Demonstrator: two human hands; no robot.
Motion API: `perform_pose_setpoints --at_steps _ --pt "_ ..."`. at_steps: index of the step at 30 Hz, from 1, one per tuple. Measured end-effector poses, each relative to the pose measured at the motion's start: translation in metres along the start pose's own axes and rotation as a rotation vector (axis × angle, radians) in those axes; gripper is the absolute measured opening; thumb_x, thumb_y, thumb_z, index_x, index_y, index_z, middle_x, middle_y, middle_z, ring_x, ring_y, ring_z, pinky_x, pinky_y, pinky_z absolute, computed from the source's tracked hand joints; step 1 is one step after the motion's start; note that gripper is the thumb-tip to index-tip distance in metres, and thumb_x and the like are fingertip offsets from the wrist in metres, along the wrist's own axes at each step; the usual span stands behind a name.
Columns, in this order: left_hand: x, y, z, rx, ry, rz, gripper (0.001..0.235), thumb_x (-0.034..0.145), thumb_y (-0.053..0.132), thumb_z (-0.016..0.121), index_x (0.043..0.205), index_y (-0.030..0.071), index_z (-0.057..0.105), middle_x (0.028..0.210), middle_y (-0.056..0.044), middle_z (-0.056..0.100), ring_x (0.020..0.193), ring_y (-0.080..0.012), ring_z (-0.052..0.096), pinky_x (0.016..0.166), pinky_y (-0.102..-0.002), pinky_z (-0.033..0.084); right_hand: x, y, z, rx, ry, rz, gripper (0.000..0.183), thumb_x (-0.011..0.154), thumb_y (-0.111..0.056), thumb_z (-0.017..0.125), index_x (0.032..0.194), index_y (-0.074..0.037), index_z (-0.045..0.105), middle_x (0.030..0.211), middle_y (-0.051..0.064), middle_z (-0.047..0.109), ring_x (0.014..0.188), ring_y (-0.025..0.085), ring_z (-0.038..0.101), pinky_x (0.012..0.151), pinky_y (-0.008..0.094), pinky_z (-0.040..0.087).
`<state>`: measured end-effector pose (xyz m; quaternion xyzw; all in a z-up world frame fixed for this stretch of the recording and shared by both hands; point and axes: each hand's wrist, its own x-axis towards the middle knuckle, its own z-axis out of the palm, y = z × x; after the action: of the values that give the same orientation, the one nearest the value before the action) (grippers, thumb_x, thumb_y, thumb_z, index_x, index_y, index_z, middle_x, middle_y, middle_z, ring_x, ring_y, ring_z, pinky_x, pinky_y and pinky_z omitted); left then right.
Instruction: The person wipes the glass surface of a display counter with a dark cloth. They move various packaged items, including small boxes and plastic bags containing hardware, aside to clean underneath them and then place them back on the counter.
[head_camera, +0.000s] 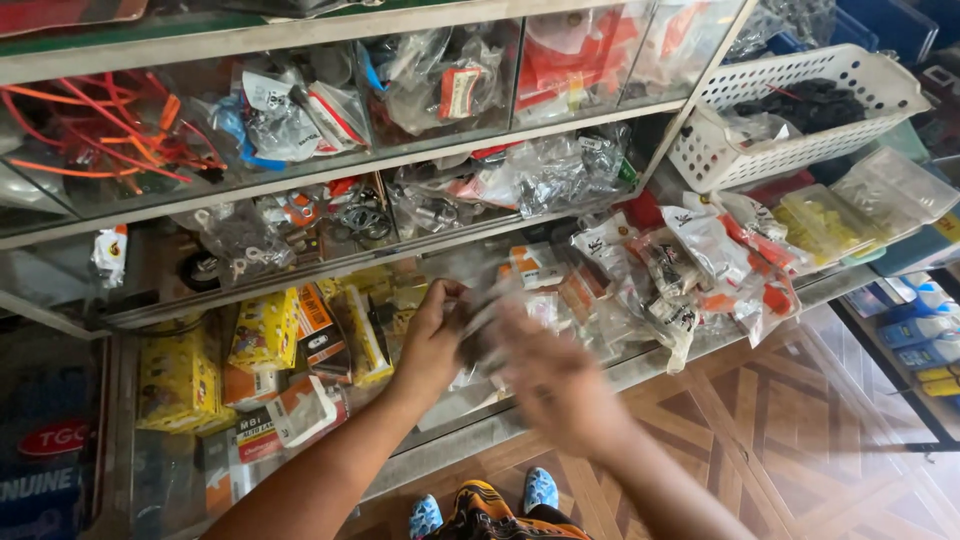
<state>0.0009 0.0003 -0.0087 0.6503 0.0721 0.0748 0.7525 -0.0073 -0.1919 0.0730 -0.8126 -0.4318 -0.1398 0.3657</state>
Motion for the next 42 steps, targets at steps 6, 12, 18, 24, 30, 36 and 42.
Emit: perform_pose_setpoints --at_steps 6,12,18,24,30,36,42 --pt "-0.003 0.001 -0.002 0.312 0.075 0.156 0.012 0.1 0.013 0.052 0.106 0.005 0.059 0.088 -0.002 0.066 0.08 -0.0097 0.06 0.072 -0.029 0.05 -0.013 0.017 0.01 0.046 -0.077 -0.033 0.033 0.085 -0.007 0.071 0.118 -0.005 0.076 0.136 0.015 0.068 0.126 0.034 0.068 0.103 0.038 0.053" --pt "-0.006 0.016 0.0 0.322 0.027 0.097 0.017 0.105 0.02 0.057 0.1 0.004 0.059 0.079 0.0 0.061 0.072 -0.0075 0.051 0.066 -0.027 0.046 -0.028 0.026 -0.033 -0.126 -0.209 0.174 0.034 0.077 -0.007 0.074 0.11 -0.009 0.078 0.116 0.014 0.076 0.1 0.029 0.074 0.084 0.038 0.059" --pt "-0.002 0.016 0.0 0.279 -0.042 0.015 0.019 0.104 0.022 0.059 0.099 0.004 0.058 0.079 0.0 0.061 0.073 -0.0072 0.049 0.066 -0.027 0.045 0.004 0.03 -0.055 -0.294 -0.203 0.484 0.022 0.086 -0.015 0.075 0.108 -0.016 0.079 0.096 0.01 0.077 0.077 0.024 0.074 0.069 0.036 0.059" --pt "-0.002 0.015 -0.001 0.271 -0.054 0.14 0.021 0.105 0.023 0.06 0.1 0.003 0.06 0.081 0.001 0.061 0.077 -0.0052 0.051 0.07 -0.025 0.048 -0.003 0.012 0.007 0.134 0.048 -0.011 0.022 0.082 -0.008 0.076 0.105 -0.006 0.075 0.1 0.015 0.066 0.094 0.03 0.067 0.081 0.037 0.056" --pt "-0.005 0.018 0.002 0.378 -0.016 0.06 0.022 0.105 0.025 0.061 0.101 0.003 0.062 0.072 -0.002 0.055 0.065 -0.0099 0.046 0.058 -0.03 0.041 -0.029 0.035 -0.01 -0.087 0.001 0.125 0.016 0.082 -0.009 0.074 0.097 -0.006 0.077 0.099 0.012 0.071 0.091 0.032 0.07 0.081 0.04 0.056" --pt "-0.005 0.023 0.002 0.386 -0.003 0.059 0.023 0.103 0.027 0.06 0.1 0.004 0.061 0.075 -0.002 0.063 0.066 -0.0077 0.053 0.06 -0.028 0.046 -0.023 0.04 -0.038 -0.211 -0.046 0.392 0.015 0.083 -0.008 0.073 0.097 -0.008 0.079 0.092 0.011 0.072 0.078 0.029 0.072 0.068 0.04 0.057" --pt "-0.006 0.02 0.003 0.426 0.007 0.134 0.024 0.103 0.028 0.061 0.102 0.004 0.059 0.076 -0.004 0.063 0.067 -0.0095 0.049 0.061 -0.03 0.045 -0.01 0.017 0.002 0.072 0.069 0.205 0.013 0.083 -0.005 0.073 0.095 -0.005 0.075 0.097 0.014 0.072 0.083 0.028 0.073 0.071 0.038 0.059"
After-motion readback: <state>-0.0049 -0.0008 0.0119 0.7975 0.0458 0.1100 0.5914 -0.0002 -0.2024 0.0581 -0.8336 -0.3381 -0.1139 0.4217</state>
